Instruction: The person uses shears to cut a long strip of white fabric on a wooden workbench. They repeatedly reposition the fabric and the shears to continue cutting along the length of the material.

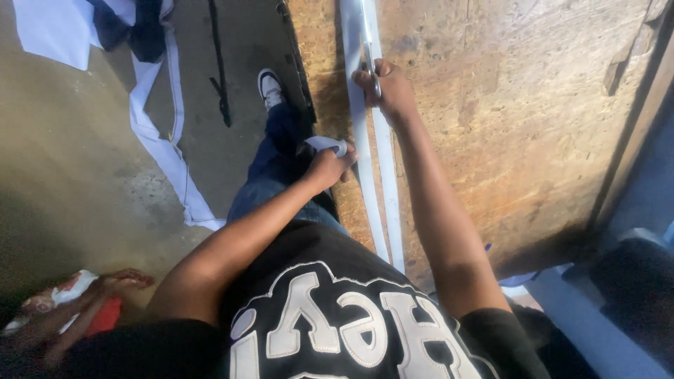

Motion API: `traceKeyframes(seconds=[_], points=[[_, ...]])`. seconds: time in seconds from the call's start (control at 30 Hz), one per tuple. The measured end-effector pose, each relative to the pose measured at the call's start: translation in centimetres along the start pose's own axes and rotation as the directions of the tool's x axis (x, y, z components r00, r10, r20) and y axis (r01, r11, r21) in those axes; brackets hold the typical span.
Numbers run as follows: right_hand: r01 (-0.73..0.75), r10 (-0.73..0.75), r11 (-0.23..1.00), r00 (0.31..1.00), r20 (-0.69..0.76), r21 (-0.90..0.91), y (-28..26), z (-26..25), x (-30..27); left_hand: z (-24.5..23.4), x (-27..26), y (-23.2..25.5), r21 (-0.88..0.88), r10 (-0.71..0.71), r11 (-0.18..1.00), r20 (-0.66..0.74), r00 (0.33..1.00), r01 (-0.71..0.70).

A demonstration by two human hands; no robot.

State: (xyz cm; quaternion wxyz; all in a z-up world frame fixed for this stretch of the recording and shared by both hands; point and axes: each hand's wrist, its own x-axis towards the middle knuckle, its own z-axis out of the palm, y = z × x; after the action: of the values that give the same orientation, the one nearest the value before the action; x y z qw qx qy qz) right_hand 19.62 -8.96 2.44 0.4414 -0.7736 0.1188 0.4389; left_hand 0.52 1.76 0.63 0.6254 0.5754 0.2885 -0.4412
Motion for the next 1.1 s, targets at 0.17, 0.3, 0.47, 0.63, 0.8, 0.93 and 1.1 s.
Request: traceKeyframes(seconds=[0.17, 0.3, 0.47, 0.63, 0.8, 0.93, 1.1], points=[[0.001, -0.001, 1.0, 1.0, -0.031, -0.018, 0.1, 0.1, -0.2, 0.1, -0.3, 0.3, -0.013, -0.032, 0.999, -0.015, 0.999, 0.032], [-0.064, 0.063, 0.998, 0.997, -0.054, -0.027, -0.4, 0.3, -0.4, 0.4, 0.1, -0.2, -0.054, -0.033, 0.998, -0.036, 0.999, 0.031], [-0.069, 0.071, 0.997, 0.996, -0.058, 0.038, -0.1, 0.4, -0.1, 0.2, 0.0, -0.2, -0.079, -0.023, 0.997, -0.017, 1.0, 0.022], [0.0, 0.007, 0.978, 0.999, -0.034, 0.206, 0.6, 0.5, 0.4, 0.3, 0.5, -0.8, -0.06, 0.005, 0.998, -0.02, 1.0, -0.006], [-0.095, 0.092, 0.975, 0.995, 0.027, 0.202, -0.3, 0.5, 0.6, 0.2, 0.4, -1.0, -0.04, 0.05, 0.998, 0.008, 0.999, -0.049], [-0.039, 0.036, 0.993, 0.999, 0.026, 0.116, -0.7, 0.3, 3.3, 0.0, 0.0, -0.5, 0.056, 0.112, 0.992, 0.013, 0.994, -0.113], [-0.139, 0.128, 0.962, 0.99, 0.06, 0.236, -2.8, 0.3, 3.8, -0.1, -0.5, 0.5, 0.062, 0.094, 0.994, 0.018, 0.995, -0.095]])
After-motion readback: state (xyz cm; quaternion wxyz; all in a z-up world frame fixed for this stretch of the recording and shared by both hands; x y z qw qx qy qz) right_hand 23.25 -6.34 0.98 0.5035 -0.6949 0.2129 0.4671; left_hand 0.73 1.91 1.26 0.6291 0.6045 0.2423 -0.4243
